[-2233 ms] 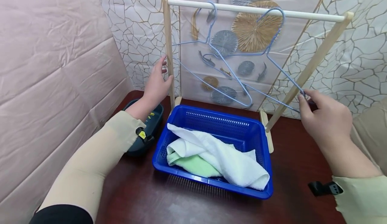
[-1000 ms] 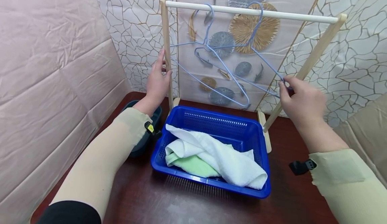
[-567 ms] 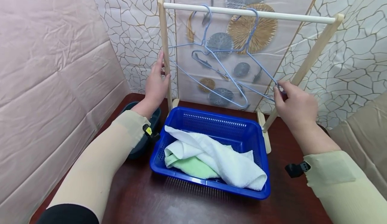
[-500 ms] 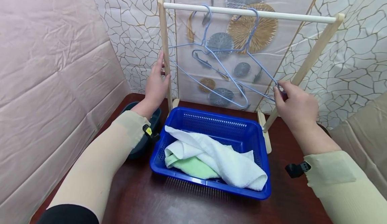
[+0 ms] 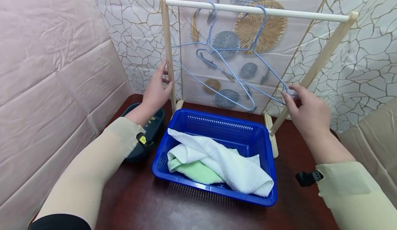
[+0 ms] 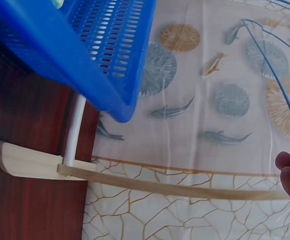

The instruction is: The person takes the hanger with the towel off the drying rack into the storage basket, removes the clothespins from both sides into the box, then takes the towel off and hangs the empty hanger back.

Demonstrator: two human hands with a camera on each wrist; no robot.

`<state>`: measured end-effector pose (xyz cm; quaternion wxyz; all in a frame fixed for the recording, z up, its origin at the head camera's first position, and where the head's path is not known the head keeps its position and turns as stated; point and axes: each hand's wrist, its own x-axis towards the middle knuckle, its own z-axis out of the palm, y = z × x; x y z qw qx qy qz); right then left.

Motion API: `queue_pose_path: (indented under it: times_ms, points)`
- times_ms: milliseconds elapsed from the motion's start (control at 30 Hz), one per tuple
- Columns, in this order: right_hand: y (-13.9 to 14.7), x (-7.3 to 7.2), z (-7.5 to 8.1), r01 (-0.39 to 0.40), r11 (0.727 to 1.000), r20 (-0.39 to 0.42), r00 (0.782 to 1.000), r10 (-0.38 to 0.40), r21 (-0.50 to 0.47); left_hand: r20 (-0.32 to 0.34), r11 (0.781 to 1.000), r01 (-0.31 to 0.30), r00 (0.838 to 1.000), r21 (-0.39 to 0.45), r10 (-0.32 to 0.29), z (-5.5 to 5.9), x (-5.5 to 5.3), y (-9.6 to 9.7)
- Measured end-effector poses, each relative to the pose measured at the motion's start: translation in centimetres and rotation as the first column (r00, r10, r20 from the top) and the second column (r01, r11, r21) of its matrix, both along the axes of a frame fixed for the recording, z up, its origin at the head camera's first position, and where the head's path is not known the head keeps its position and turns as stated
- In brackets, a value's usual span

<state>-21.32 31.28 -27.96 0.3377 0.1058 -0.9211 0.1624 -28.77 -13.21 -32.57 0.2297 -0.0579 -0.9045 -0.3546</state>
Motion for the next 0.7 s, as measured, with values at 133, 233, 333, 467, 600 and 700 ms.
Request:
queue_pose_path:
  times_ms: [133,233,333,467,600,700]
  points:
    - [0.6,0.3,-0.5,0.01,1.0,0.034,0.999,-0.009,-0.025,0.063,0.998,0.034,0.998,-0.043,-0.031,-0.1,1.4,-0.7]
    - [1.3,0.6,-1.1,0.028,0.999,0.091,0.995,-0.027,-0.016,0.106,0.994,0.07,0.993,-0.086,-0.061,-0.3,2.8,-0.9]
    - [2.1,1.2,-1.9,0.045,0.999,0.167,0.985,-0.042,-0.012,0.152,0.981,0.133,0.982,-0.142,-0.111,-0.3,4.4,-1.1]
    - [3.1,2.1,-3.4,0.055,0.998,0.241,0.97,-0.045,-0.033,0.195,0.946,0.236,0.961,-0.222,-0.194,-0.1,6.4,-1.3]
    - [3.7,3.3,-4.8,0.034,0.999,0.313,0.95,-0.022,-0.033,0.232,0.899,0.324,0.937,-0.295,-0.262,0.0,8.1,-1.4]
    - [3.7,4.2,-5.6,-0.03,0.999,0.365,0.93,0.035,-0.021,0.246,0.849,0.391,0.916,-0.357,-0.318,-0.3,9.1,-1.4]
